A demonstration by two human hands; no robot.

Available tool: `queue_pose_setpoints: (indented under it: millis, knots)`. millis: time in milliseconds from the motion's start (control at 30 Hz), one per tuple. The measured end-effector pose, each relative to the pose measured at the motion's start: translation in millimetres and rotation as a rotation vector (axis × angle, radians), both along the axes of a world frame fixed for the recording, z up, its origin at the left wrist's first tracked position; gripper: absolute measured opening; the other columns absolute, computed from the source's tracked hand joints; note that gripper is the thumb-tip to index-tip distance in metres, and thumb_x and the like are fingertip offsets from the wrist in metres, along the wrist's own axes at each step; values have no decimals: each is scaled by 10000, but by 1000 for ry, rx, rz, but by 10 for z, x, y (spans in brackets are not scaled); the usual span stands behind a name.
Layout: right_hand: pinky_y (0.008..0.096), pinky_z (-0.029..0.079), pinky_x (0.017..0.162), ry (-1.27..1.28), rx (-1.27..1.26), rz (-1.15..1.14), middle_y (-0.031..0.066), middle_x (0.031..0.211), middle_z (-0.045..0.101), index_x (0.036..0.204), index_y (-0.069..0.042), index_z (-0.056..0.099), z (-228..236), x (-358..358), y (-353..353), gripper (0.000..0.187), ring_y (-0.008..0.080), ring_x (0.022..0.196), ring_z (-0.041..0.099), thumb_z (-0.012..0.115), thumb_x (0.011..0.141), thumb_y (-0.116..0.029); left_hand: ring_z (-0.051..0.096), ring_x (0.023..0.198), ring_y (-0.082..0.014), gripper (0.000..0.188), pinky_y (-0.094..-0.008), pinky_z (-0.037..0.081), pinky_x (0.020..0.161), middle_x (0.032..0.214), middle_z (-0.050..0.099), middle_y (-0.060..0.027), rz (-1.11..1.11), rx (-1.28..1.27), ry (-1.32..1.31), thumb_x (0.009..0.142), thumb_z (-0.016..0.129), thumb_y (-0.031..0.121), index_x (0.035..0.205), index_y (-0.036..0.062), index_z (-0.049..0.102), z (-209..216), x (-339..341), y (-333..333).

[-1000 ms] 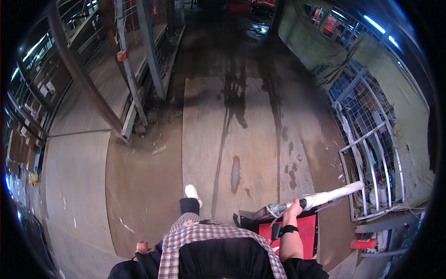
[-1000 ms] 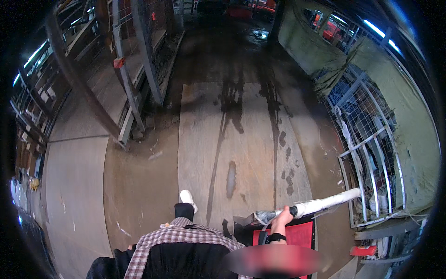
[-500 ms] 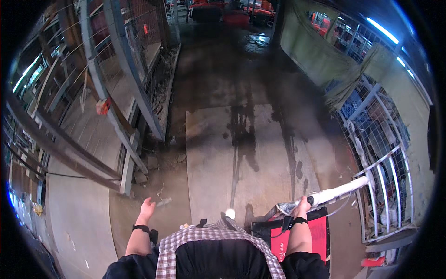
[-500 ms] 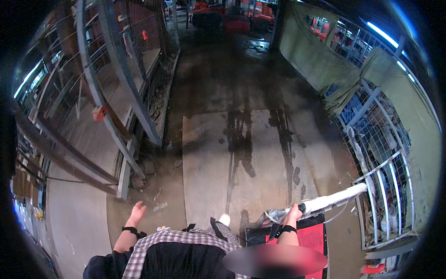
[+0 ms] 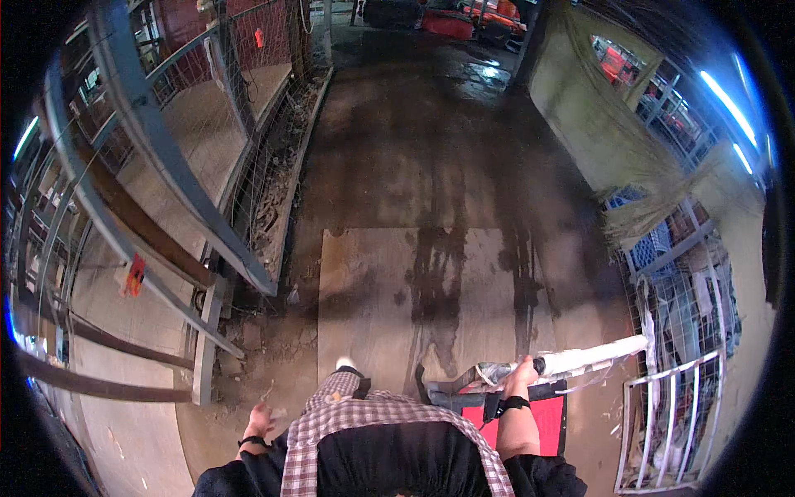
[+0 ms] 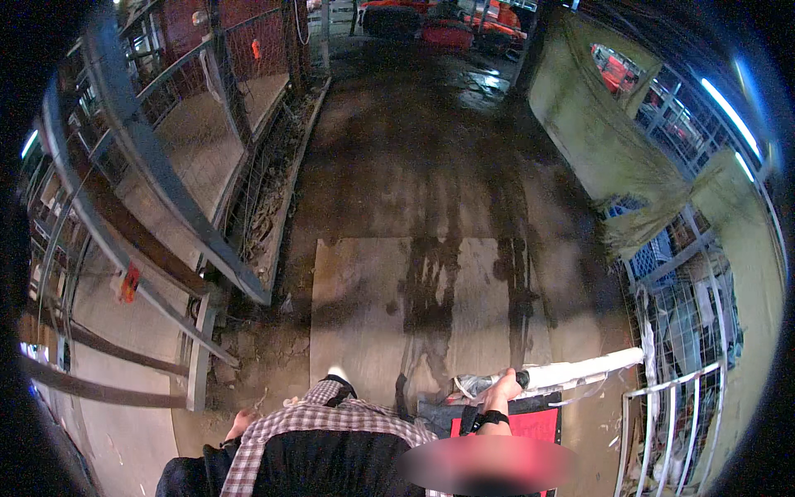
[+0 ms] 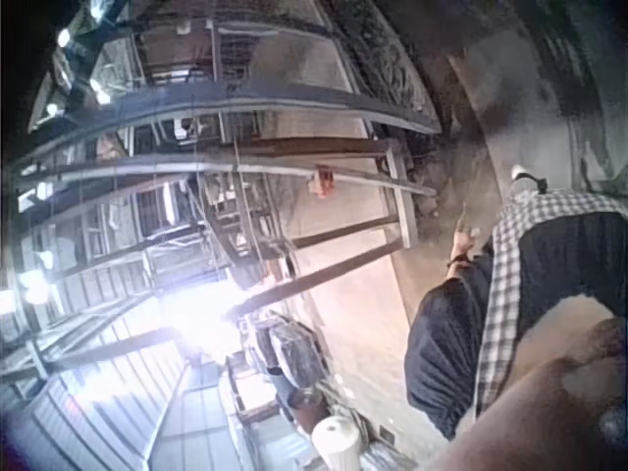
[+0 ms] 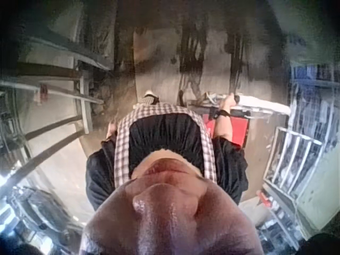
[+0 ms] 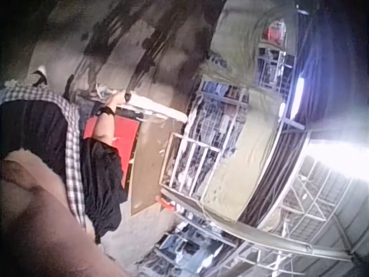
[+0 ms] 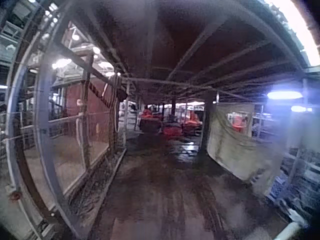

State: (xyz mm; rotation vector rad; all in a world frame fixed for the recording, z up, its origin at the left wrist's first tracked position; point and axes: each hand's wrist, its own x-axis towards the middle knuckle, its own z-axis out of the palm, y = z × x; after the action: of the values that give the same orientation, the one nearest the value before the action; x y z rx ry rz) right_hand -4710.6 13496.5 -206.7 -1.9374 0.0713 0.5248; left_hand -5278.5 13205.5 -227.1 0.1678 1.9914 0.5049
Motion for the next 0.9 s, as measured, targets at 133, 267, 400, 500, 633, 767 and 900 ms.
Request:
queue_pose_setpoints:
  millis: [133, 267, 400, 500, 633, 767, 900]
  knots:
    - [354, 423, 693, 82, 310, 45, 86, 844, 568, 835, 76, 553, 119, -301, 1095, 291, 215, 720, 510, 625, 640, -128, 527, 861, -247, 404, -407, 434, 715, 1050, 519, -79, -528, 62, 245, 801, 497, 222, 1182, 134, 398, -1480, -907, -352]
    - [375, 437, 676, 141, 216, 158, 79, 855, 537, 926, 11, 512, -30, -199, 2105, 289, 223, 740, 517, 584, 692, -142, 545, 835, -244, 370, -361, 454, 711, 930, 554, -103, -1298, 262, 784, 756, 534, 282, 1065, 81, 500, -1586, -1647, 1508]
    - [346, 432, 563, 132, 159, 155, 65, 764, 513, 862, 2, 526, -32, -100, 2950, 289, 207, 630, 495, 615, 685, -208, 583, 744, -316, 383, -384, 463, 651, 760, 596, -168, -814, 348, 462, 746, 503, 302, 992, 12, 543, -1067, -1817, 3852]
    - [371, 428, 555, 228, 23, 196, 68, 740, 510, 833, 0, 531, 595, -1075, 3952, 319, 217, 601, 485, 633, 652, -242, 590, 744, -219, 353, -318, 464, 585, 827, 596, -166, -982, 267, 812, 771, 488, 131, 1103, 10, 480, -250, -2029, 5176]
    - [396, 427, 532, 53, 28, 34, 87, 748, 544, 812, 6, 538, 191, -995, 4941, 319, 228, 579, 496, 643, 622, -228, 565, 788, -173, 381, -284, 451, 673, 876, 598, -112, -184, 641, 125, 804, 498, 184, 1145, 20, 455, 547, -1537, 7074]
    - [362, 428, 520, 129, 244, 74, 106, 752, 554, 760, 89, 530, 463, -1454, 5908, 326, 201, 576, 505, 647, 598, -169, 550, 788, -158, 354, -289, 450, 696, 871, 588, -79, -329, 761, 200, 815, 493, 190, 1131, 31, 475, 148, -1562, 7942]
    - [381, 467, 558, 118, 246, 168, 121, 765, 561, 807, 74, 536, 247, -1673, 7025, 300, 245, 617, 556, 619, 644, -164, 516, 650, -205, 256, -325, 415, 546, 777, 557, -63, -296, 72, 206, 763, 516, 260, 965, 104, 546, -407, -1799, 7891]
